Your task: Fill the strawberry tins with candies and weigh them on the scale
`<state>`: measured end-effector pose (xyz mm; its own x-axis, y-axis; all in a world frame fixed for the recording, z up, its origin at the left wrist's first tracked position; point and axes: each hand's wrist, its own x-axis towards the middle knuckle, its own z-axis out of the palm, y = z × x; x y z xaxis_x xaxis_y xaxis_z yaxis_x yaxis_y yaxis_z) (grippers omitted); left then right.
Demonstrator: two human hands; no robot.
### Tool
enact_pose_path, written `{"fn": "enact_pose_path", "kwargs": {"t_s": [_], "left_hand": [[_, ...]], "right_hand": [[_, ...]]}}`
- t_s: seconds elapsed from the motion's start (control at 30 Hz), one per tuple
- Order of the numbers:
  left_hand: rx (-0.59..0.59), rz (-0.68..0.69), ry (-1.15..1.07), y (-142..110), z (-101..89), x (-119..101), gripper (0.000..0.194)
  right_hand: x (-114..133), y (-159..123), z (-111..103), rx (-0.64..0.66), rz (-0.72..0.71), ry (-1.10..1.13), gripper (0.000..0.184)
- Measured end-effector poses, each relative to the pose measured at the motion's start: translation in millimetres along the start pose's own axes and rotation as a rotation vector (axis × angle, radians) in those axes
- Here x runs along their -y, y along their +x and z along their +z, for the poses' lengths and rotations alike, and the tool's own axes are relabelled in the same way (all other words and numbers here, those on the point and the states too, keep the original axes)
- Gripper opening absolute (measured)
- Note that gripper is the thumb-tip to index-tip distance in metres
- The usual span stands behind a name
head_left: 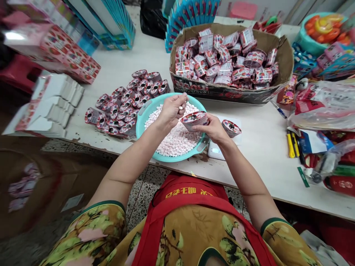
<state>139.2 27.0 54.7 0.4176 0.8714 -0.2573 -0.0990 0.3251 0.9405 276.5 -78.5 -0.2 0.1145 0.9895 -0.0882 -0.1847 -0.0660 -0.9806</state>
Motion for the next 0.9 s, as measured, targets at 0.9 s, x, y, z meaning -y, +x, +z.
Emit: {"fn": "enact_pose_path", "kwargs": {"t_s": [0.9], "left_hand": [[-0.029, -0.371, -0.017, 10.4, -28.3, 8.7, 0.009]], "right_hand": [[-3.7, -79.0, -63.0, -0.603, -0.230, 0.226, 0.055]]}}
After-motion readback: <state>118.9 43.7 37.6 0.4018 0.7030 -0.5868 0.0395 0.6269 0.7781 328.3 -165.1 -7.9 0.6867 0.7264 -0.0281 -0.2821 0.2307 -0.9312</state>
